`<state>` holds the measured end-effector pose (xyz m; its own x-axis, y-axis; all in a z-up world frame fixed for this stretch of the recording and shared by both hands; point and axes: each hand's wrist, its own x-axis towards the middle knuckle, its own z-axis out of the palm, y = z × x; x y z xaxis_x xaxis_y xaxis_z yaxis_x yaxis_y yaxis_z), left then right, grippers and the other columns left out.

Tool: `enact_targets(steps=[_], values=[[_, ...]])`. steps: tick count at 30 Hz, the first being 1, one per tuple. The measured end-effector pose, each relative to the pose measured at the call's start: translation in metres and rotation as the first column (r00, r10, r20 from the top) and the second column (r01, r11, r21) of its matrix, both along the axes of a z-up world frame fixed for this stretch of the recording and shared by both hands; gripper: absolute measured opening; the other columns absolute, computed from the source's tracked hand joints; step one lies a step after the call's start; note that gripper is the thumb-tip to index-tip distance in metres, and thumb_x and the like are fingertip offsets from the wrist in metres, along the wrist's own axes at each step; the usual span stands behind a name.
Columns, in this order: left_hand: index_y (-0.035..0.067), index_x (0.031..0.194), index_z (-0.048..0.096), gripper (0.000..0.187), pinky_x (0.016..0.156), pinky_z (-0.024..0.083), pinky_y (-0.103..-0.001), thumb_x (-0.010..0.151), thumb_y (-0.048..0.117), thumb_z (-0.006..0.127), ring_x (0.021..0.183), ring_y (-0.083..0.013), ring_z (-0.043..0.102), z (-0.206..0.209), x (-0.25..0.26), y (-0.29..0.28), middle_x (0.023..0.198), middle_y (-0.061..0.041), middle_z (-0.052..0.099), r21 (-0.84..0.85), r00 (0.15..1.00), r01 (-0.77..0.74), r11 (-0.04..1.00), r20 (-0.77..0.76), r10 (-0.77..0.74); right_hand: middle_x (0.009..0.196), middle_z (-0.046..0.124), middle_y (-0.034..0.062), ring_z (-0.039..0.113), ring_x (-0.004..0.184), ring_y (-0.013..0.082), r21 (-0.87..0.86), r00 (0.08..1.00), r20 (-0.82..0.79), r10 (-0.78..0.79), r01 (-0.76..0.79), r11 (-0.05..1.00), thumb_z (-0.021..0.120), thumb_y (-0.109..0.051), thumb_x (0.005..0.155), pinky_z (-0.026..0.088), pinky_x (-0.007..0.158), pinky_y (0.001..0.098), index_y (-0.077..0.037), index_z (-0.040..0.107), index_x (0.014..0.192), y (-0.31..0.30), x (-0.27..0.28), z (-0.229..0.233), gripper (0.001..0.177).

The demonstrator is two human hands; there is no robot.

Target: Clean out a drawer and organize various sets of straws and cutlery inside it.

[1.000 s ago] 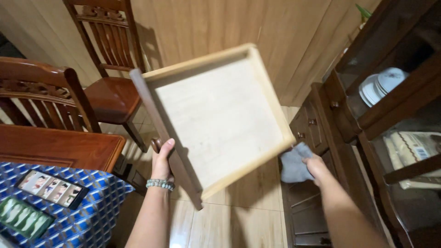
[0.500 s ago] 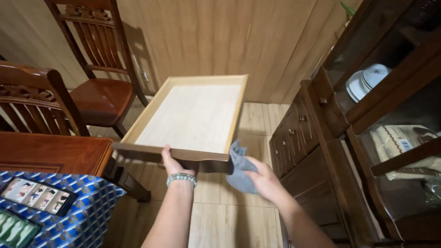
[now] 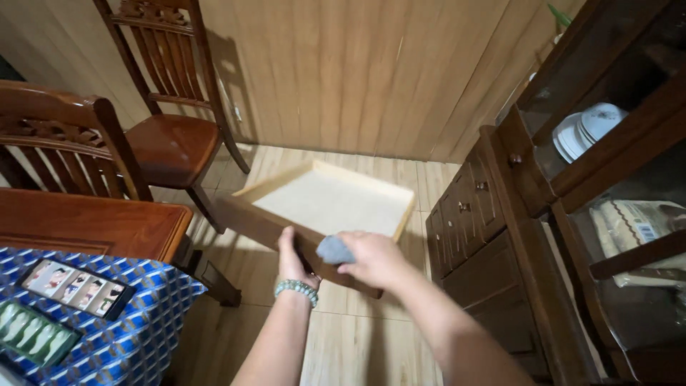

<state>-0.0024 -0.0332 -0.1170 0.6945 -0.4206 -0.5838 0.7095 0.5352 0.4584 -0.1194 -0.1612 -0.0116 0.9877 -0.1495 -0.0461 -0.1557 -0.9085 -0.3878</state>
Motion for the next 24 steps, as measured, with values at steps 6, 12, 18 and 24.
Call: enact_targets(steps=[6,12,18,24], values=[[-0.005,0.144,0.042,0.102,0.090,0.060,-0.049,0.091,0.081,0.051,0.108,-0.0417,0.070,0.009,0.012,0.031,0.134,-0.033,0.057,0.142,0.974,0.160,0.977,-0.181,-0.133,0.123,0.074,0.0085,0.069,0.114,0.0235,0.326,0.992,-0.100,0.076,-0.040,0.945,0.085,-0.026,0.073,0.050,0.101,0.0335,-0.015,0.066,0.129,-0.052,-0.004,0.010,0.061],[0.006,0.138,0.050,0.070,0.080,0.064,-0.046,0.097,0.061,0.042,0.101,-0.0334,0.071,-0.033,0.018,0.034,0.131,-0.018,0.063,0.209,0.986,0.067,0.976,0.133,-0.096,0.122,0.077,0.0037,0.069,0.114,0.0162,0.520,0.973,-0.225,0.053,0.074,0.851,0.083,-0.021,0.076,0.050,0.103,0.0305,-0.015,0.066,0.133,-0.091,-0.022,-0.020,0.060],[0.002,0.126,0.050,0.057,0.070,0.063,-0.049,0.103,0.054,0.043,0.087,-0.0328,0.070,-0.031,0.024,0.013,0.106,-0.021,0.066,0.260,0.975,-0.068,0.963,0.223,0.009,0.138,0.066,0.0101,0.059,0.128,0.0249,0.438,0.982,0.003,-0.187,0.167,0.883,0.071,0.000,0.074,0.044,0.111,0.0338,-0.013,0.061,0.140,-0.065,-0.026,-0.045,0.068],[0.002,0.131,0.045,0.057,0.063,0.060,-0.049,0.106,0.053,0.049,0.071,-0.0306,0.060,-0.039,0.023,-0.005,0.094,-0.020,0.057,0.279,0.964,-0.147,0.949,0.255,0.075,0.158,0.042,0.0170,0.031,0.150,0.0325,-0.140,0.949,0.305,0.078,-0.037,0.989,0.062,0.004,0.071,0.018,0.122,0.0532,-0.006,0.049,0.146,0.018,-0.021,-0.051,0.076]])
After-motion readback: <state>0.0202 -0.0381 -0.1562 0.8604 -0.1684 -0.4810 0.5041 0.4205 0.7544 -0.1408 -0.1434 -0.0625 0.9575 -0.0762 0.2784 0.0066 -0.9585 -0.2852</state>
